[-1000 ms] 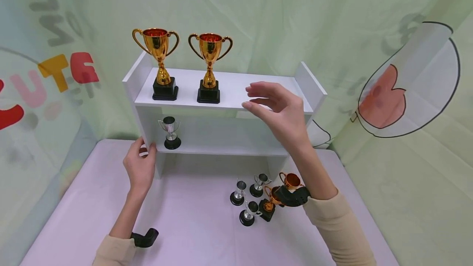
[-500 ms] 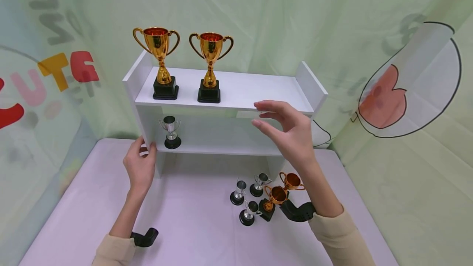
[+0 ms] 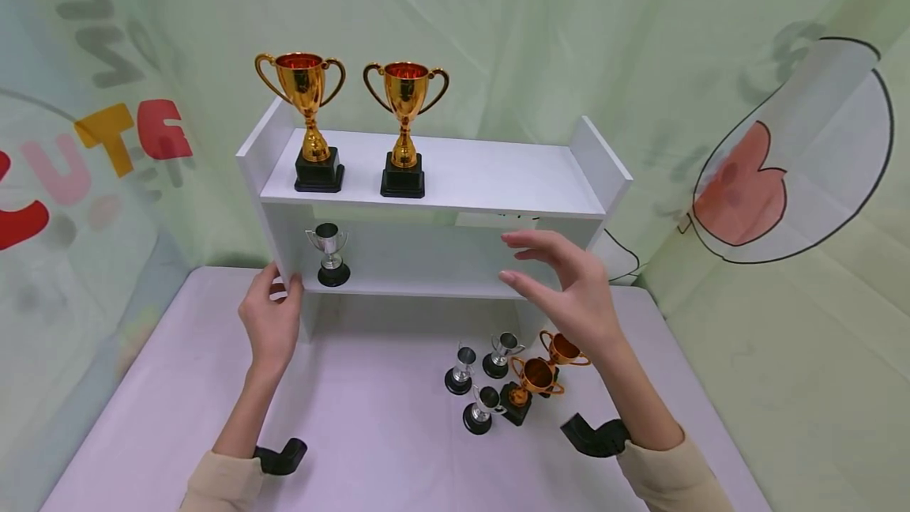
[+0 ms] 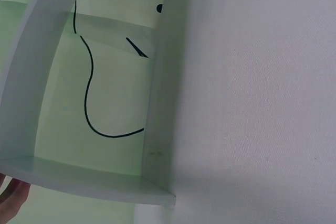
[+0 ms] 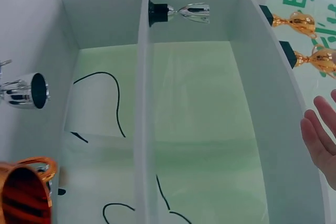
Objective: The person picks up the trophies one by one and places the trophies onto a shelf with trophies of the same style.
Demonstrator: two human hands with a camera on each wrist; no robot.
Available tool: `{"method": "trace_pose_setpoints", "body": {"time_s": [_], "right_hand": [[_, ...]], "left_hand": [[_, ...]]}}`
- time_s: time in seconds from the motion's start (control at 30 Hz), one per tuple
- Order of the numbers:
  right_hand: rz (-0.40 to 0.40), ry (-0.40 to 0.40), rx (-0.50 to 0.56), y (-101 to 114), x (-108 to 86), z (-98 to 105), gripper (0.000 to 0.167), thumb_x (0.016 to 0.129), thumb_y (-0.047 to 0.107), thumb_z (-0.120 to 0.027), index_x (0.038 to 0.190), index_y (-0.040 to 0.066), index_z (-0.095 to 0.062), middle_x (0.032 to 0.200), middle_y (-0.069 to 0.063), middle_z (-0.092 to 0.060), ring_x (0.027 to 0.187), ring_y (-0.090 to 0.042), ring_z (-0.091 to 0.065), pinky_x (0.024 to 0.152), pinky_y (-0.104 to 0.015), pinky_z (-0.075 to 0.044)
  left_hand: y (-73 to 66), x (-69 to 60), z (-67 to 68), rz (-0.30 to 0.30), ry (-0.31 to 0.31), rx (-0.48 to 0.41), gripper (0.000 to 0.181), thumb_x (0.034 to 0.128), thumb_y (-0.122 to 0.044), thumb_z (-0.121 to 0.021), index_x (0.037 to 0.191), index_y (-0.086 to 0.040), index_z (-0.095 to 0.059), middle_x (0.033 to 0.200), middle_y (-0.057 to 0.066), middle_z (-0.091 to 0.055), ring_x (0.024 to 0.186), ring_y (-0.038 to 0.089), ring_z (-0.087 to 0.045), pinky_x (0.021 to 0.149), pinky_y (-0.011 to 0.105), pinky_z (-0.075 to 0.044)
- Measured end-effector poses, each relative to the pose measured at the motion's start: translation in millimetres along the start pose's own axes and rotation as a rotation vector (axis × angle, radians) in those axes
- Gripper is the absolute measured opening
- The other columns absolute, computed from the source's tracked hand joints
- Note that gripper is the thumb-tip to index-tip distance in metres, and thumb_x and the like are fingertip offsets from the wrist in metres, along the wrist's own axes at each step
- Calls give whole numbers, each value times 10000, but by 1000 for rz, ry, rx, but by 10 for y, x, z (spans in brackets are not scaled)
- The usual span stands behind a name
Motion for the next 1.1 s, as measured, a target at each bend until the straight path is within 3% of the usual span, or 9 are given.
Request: {"method": "trace_pose_setpoints", "body": {"time_s": [0.13, 0.37, 0.6, 0.8, 1.1], "right_hand": [[-15, 3, -31, -58, -94, 32, 466, 818, -106, -787, 1256, 14, -682, 1250, -143, -712, 1126, -223, -670, 1041, -250, -510], [-66, 8, -68, -146, -222, 79, 454, 824, -82, -796, 1251, 32, -689, 1247, -135, -712, 1116, -164, -667, 1035, -217, -501], [-89, 16, -113, -204, -389, 119, 477, 815, -57, -819, 1260, 61, -691, 1243, -123, -714, 1122, -188, -665, 1045, -200, -486], [-44, 16, -202, -305, -557, 113, 515, 770, -67, -849, 1250, 46, -697, 1218, -132, -728, 1106, -59, -667, 1013, -154, -492], [-133, 27, -270, -435, -802, 83, 540, 794, 12, -862, 1295, 106, -685, 1261, -67, -714, 1132, 34, -625, 939, -104, -503]], "left_hand": [[1, 5, -3, 0, -7, 7, 275, 936, -12, -654, 1204, 18, -709, 1089, 217, -722, 809, 131, -619, 673, -1, -424], [7, 7, -9, -3, -12, 11, 261, 935, -25, -661, 1188, 13, -715, 1070, 215, -724, 778, -42, -568, 674, -3, -424], [-11, -3, -4, 9, -9, 14, 264, 933, -24, -660, 1188, 14, -714, 1066, 215, -723, 778, -2, -577, 675, -3, -425], [-10, 1, 3, 15, -6, 11, 261, 931, -25, -664, 1184, 11, -717, 1061, 214, -722, 771, -42, -569, 676, -2, -428], [-4, 5, 4, 14, -7, 9, 254, 932, -25, -665, 1179, 9, -717, 1065, 214, -721, 771, -82, -556, 680, -2, -428]]}}
Point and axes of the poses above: each hand's wrist, its own x-axis towards the middle knuckle, its own z-axis out of the back of the hand, y = z × x, the point moved 1 cm from there along x, towards the middle knuckle
